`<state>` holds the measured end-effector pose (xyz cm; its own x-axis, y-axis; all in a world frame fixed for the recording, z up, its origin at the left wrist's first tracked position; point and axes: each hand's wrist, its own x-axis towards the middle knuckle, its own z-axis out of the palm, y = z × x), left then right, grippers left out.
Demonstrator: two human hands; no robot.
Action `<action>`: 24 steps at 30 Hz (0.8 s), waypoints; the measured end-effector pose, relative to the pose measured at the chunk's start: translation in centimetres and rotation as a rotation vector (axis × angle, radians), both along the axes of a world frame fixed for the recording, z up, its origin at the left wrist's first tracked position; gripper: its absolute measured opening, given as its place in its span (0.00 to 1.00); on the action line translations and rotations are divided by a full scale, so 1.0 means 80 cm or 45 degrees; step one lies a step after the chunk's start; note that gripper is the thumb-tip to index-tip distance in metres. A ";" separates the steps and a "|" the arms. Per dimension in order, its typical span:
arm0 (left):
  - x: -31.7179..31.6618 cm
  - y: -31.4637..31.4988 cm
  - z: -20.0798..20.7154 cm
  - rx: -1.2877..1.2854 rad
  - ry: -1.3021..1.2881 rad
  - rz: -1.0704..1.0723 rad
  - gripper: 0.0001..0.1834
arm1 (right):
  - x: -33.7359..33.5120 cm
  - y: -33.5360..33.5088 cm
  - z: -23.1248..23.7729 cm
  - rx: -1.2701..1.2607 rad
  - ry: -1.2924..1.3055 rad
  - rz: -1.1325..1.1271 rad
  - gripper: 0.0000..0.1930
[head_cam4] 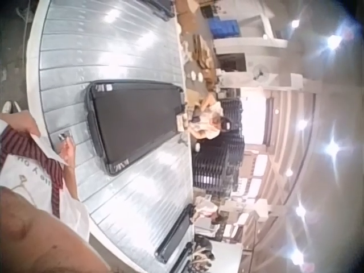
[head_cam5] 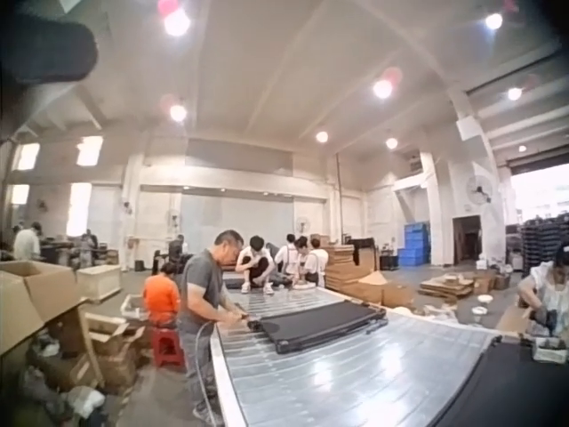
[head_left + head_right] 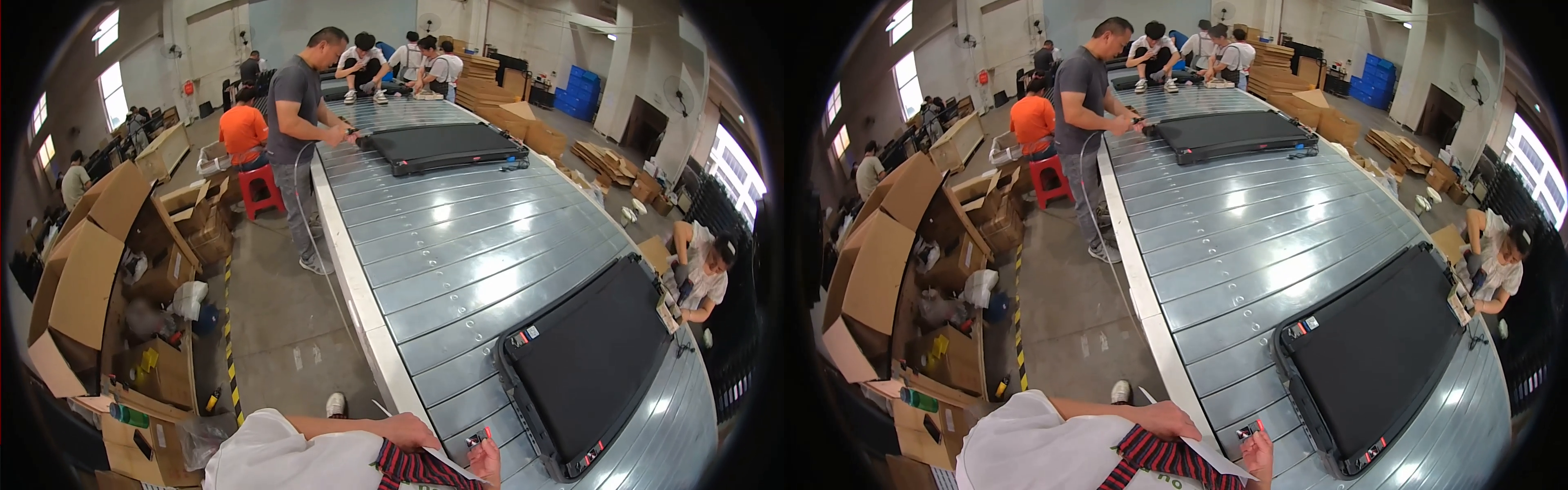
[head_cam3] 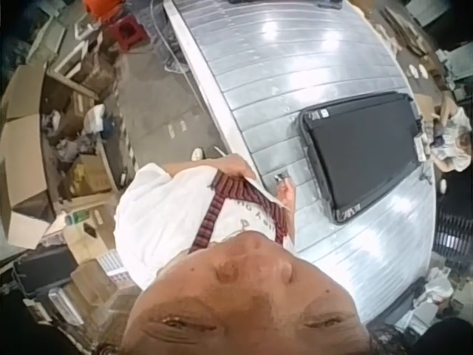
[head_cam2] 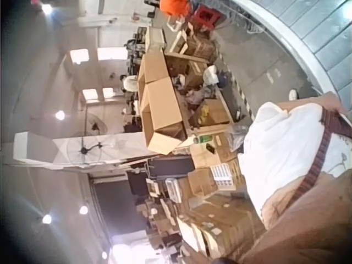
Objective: Applying warning and informational stickers to treadmills on a factory assembly line.
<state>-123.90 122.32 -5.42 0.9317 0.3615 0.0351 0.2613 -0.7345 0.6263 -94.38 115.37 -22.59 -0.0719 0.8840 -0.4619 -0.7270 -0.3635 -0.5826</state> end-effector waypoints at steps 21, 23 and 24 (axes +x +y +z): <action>-0.423 0.088 0.011 -0.154 -0.326 0.659 0.16 | -0.444 0.288 0.093 0.156 -0.379 0.463 0.04; -0.465 0.095 0.008 -0.082 -0.341 0.702 0.17 | -0.486 0.304 0.087 0.149 -0.504 0.458 0.04; -0.481 0.101 0.006 -0.053 -0.213 0.702 0.17 | -0.502 0.312 0.084 0.130 -0.566 0.475 0.04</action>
<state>-162.37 130.41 -4.97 0.5881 0.7964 0.1410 0.4935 -0.4914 0.7176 -134.58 140.34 -15.87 -0.2057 0.8776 -0.4330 -0.2385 -0.4741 -0.8476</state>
